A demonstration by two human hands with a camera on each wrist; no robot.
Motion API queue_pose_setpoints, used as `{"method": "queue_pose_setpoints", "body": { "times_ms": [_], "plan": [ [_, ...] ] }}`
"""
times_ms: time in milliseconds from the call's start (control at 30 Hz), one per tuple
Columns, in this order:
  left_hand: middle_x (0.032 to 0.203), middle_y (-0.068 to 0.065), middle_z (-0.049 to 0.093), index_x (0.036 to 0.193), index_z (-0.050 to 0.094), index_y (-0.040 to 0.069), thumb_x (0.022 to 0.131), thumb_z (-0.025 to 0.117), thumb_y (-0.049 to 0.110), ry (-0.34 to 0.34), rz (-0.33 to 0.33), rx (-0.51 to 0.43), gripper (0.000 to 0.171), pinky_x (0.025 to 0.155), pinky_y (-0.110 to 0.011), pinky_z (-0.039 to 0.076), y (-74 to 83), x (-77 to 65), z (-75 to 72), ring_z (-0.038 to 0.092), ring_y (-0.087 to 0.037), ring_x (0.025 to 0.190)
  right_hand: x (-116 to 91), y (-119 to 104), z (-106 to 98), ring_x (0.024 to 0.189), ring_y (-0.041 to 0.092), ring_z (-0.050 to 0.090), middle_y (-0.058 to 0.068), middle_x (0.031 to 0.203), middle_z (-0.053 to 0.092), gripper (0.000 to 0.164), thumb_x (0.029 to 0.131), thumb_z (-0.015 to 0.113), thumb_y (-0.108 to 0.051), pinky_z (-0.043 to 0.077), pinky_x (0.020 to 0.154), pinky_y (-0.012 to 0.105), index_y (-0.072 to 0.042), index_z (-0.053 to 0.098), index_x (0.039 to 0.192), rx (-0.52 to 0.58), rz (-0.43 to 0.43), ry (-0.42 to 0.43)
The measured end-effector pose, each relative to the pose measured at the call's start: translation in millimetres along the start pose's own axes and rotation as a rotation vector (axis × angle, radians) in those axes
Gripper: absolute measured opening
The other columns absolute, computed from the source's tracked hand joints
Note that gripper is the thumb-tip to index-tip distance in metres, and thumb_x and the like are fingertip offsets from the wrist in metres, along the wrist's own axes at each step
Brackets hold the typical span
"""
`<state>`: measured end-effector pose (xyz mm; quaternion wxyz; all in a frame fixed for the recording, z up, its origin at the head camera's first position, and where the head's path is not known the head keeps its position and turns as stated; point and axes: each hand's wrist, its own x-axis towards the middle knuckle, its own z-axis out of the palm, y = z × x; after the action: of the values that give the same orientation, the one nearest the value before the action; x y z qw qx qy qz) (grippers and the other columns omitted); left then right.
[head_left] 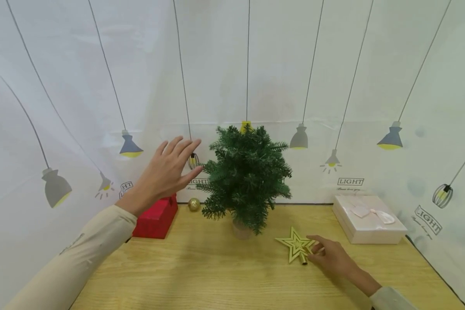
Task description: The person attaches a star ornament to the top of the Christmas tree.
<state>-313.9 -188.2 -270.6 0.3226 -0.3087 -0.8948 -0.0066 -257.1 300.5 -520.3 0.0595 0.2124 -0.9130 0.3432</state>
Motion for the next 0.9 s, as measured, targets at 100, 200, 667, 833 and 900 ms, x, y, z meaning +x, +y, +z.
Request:
{"method": "queue_pose_setpoints", "body": {
  "times_ms": [100,200,667,833,900],
  "plan": [
    [0.152,-0.017,0.052,0.163,0.035,0.014,0.103,0.057,0.051,0.009,0.010,-0.004,0.074,0.121,-0.063,0.026,2.4,5.3,-2.0,0.037,-0.040,0.148,-1.4,1.7,0.4,0.078,0.021,0.074,0.012,0.092,0.074,0.057,0.085,0.086,-0.007,0.061,0.069,0.027,0.008,0.061,0.134,0.016,0.011,0.008],
    [0.152,-0.017,0.052,0.163,0.034,0.015,0.103,0.056,0.052,0.018,0.017,-0.011,0.074,0.121,-0.063,0.026,3.9,9.9,-3.2,0.038,-0.040,0.148,-2.1,3.5,0.4,0.079,0.022,0.074,0.011,0.092,0.073,0.057,0.085,0.086,-0.007,0.060,0.069,0.025,0.009,0.060,0.134,0.031,0.017,0.008],
    [0.143,-0.020,0.060,0.162,0.037,0.013,0.102,0.065,0.045,0.054,-0.005,-0.187,0.073,0.114,-0.061,0.039,8.5,31.3,-10.0,0.048,-0.039,0.139,0.4,6.5,-0.2,0.085,0.028,0.073,0.013,0.095,0.074,0.060,0.084,0.086,-0.008,0.060,0.070,0.025,0.008,0.060,0.136,0.040,0.046,0.002],
    [0.150,-0.015,0.056,0.163,0.037,0.019,0.103,0.064,0.046,0.034,-0.055,-0.305,0.070,0.111,-0.061,0.043,9.5,39.8,-9.5,0.049,-0.036,0.140,1.4,10.7,0.3,0.083,0.023,0.073,0.013,0.097,0.073,0.062,0.086,0.084,-0.007,0.059,0.071,0.025,0.009,0.057,0.139,0.067,0.047,-0.027],
    [0.151,-0.012,0.055,0.162,0.038,0.021,0.104,0.063,0.046,0.023,-0.080,-0.359,0.068,0.110,-0.061,0.043,10.3,43.0,-9.2,0.048,-0.035,0.140,1.2,11.5,0.6,0.083,0.021,0.072,0.013,0.097,0.072,0.063,0.086,0.084,-0.007,0.059,0.071,0.025,0.009,0.055,0.141,0.080,0.052,-0.038]
  ]
}}
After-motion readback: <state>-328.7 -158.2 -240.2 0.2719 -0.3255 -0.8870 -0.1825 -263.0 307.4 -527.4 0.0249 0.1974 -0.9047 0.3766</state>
